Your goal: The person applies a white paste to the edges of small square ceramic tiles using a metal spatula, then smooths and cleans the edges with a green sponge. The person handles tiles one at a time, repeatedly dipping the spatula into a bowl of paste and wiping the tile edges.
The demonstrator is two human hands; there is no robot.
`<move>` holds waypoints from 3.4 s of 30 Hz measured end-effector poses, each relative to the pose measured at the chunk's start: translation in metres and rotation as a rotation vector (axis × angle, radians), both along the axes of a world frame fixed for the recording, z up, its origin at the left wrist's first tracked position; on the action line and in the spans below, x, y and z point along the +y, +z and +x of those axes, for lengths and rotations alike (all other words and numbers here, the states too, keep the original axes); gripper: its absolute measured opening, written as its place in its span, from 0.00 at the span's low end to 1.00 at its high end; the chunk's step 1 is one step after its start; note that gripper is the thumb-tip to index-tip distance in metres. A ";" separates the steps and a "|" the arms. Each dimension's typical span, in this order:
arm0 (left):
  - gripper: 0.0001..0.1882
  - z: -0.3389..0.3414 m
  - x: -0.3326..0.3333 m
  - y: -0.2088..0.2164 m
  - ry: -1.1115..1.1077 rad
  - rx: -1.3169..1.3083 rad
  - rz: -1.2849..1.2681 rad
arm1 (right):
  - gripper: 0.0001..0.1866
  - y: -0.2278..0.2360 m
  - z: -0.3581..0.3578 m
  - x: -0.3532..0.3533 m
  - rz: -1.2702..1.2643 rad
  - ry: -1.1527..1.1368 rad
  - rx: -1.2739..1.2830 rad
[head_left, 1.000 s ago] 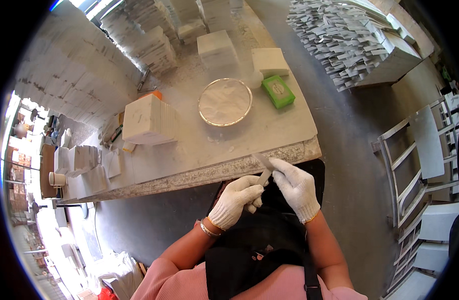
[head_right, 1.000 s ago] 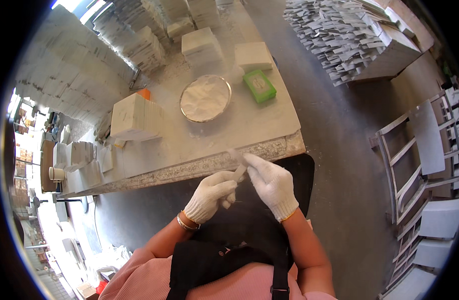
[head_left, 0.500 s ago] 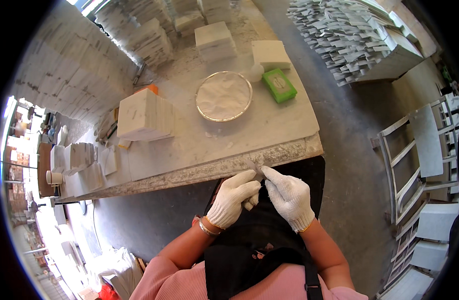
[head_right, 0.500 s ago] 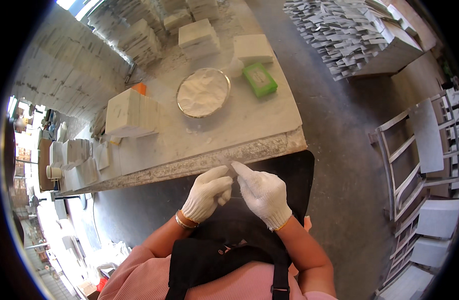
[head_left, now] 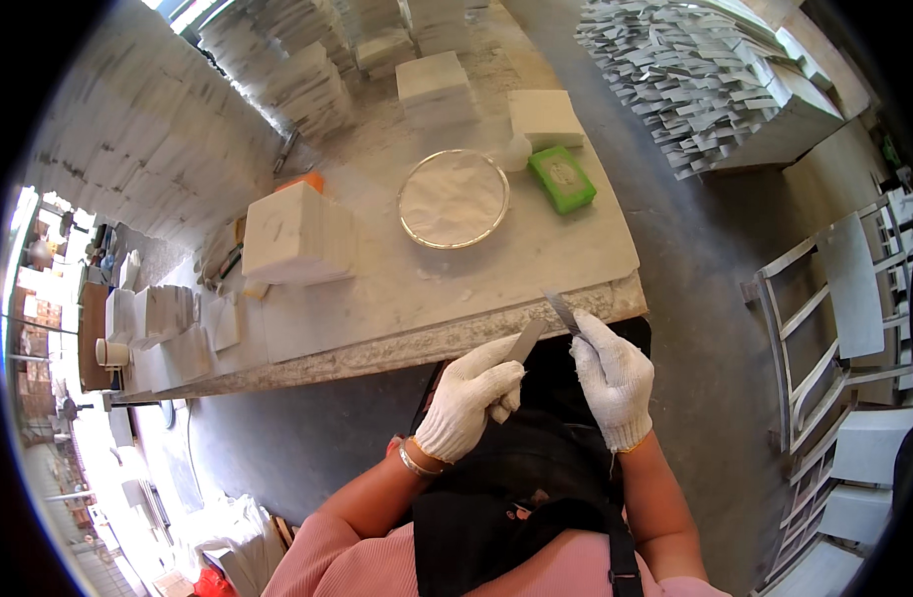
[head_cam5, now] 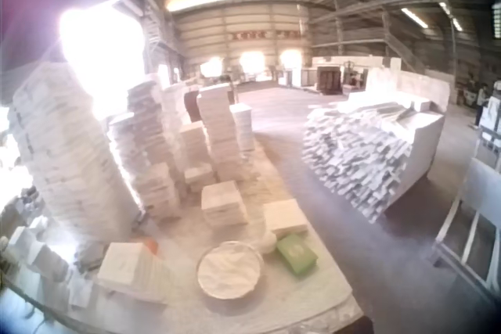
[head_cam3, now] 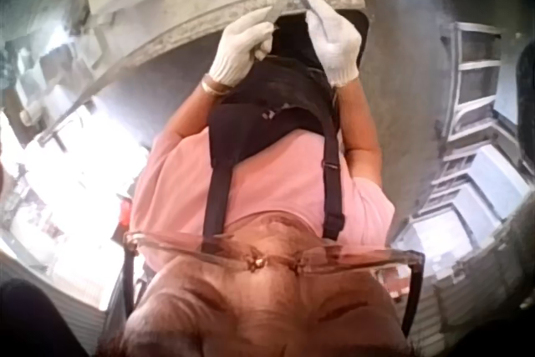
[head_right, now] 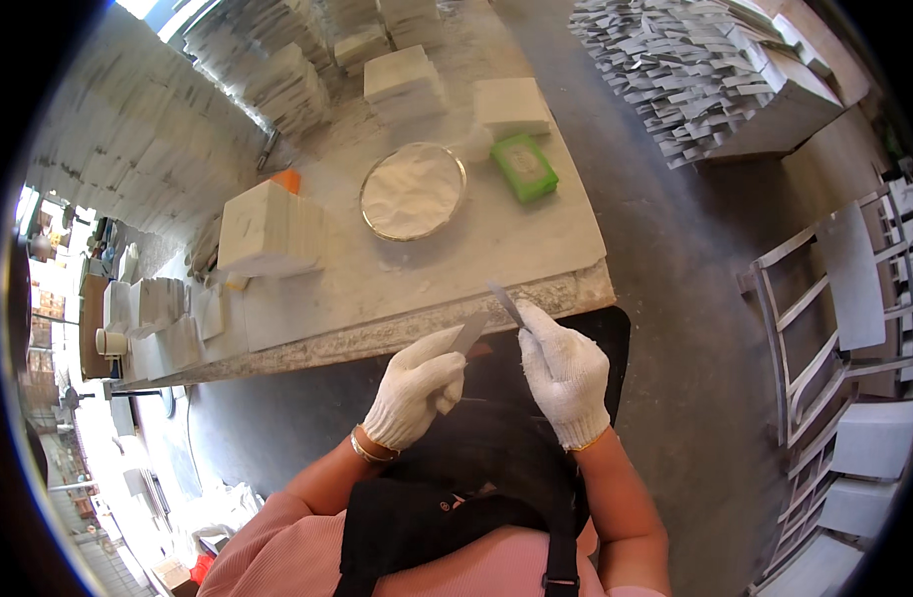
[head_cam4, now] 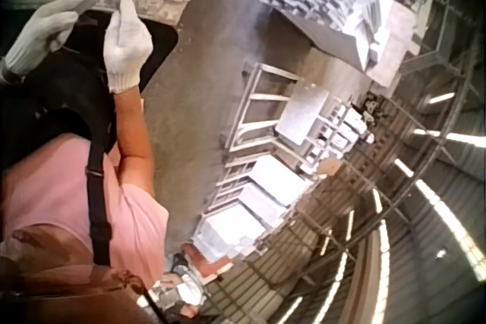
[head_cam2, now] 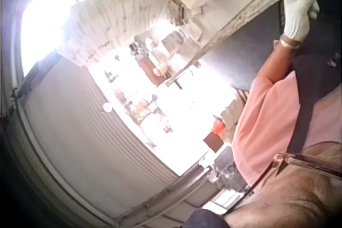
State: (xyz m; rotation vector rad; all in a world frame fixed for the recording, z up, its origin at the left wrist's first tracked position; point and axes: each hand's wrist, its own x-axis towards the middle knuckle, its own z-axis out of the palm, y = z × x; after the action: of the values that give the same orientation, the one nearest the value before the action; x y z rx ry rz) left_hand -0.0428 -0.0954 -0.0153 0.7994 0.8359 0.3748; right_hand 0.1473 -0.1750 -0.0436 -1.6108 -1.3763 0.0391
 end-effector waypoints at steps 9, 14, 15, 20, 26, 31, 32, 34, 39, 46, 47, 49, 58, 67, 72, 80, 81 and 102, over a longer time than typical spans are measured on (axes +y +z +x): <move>0.24 -0.002 -0.006 -0.005 0.069 0.017 -0.045 | 0.25 0.002 -0.028 -0.003 -0.038 0.190 -0.137; 0.22 -0.005 -0.007 -0.006 0.024 0.003 -0.015 | 0.25 -0.001 -0.023 0.004 0.017 0.167 -0.144; 0.23 -0.006 -0.006 -0.009 0.016 0.007 -0.003 | 0.25 0.002 -0.029 0.000 -0.015 0.222 -0.210; 0.25 -0.008 -0.008 -0.009 0.011 -0.026 -0.024 | 0.19 -0.012 -0.007 0.012 -0.045 0.059 -0.157; 0.20 -0.004 -0.002 -0.003 0.017 0.035 -0.025 | 0.18 0.003 -0.004 -0.003 -0.060 -0.010 0.363; 0.14 -0.002 -0.009 -0.013 0.021 0.068 -0.005 | 0.17 0.010 -0.015 -0.003 -0.124 0.191 0.229; 0.14 -0.002 -0.009 -0.014 0.022 0.068 0.000 | 0.17 0.007 -0.018 -0.002 -0.122 0.190 0.210; 0.14 -0.003 -0.010 -0.017 0.019 0.054 0.013 | 0.17 0.002 -0.024 -0.002 -0.117 0.190 0.172; 0.17 -0.007 -0.012 -0.022 0.010 0.046 0.033 | 0.18 -0.006 -0.032 -0.004 -0.073 0.215 0.120; 0.27 -0.009 -0.002 -0.004 -0.172 -0.066 0.013 | 0.17 -0.005 -0.004 0.005 -0.044 0.090 0.177; 0.27 -0.010 -0.001 -0.004 -0.177 -0.062 0.002 | 0.17 -0.007 -0.004 0.005 -0.030 0.091 0.175; 0.27 -0.010 0.001 -0.005 -0.168 -0.033 -0.014 | 0.18 -0.005 -0.011 0.002 -0.097 0.134 0.189; 0.25 -0.016 0.002 -0.020 -0.143 -0.015 -0.109 | 0.17 -0.016 -0.016 0.007 -0.131 0.083 0.114; 0.20 -0.030 0.013 -0.024 -0.113 0.015 -0.051 | 0.19 -0.015 -0.013 0.032 -0.117 0.181 -0.067; 0.19 -0.043 0.017 -0.015 -0.041 0.014 -0.044 | 0.16 0.011 0.010 0.082 -0.088 0.099 -0.054; 0.17 -0.065 0.021 -0.015 0.065 0.068 0.006 | 0.08 0.017 0.028 0.173 -0.342 0.091 -0.265; 0.17 -0.066 0.021 -0.015 0.083 0.066 0.008 | 0.08 0.013 0.030 0.181 -0.397 0.089 -0.301; 0.20 -0.019 0.007 -0.031 -0.038 -0.365 -0.236 | 0.23 0.018 -0.023 0.032 -0.624 0.608 1.245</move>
State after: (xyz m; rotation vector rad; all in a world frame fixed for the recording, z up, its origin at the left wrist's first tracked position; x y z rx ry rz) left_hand -0.0620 -0.0882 -0.0468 0.5057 0.5107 0.3664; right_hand 0.1239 -0.1427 -0.0257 -1.1057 -0.7623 1.6589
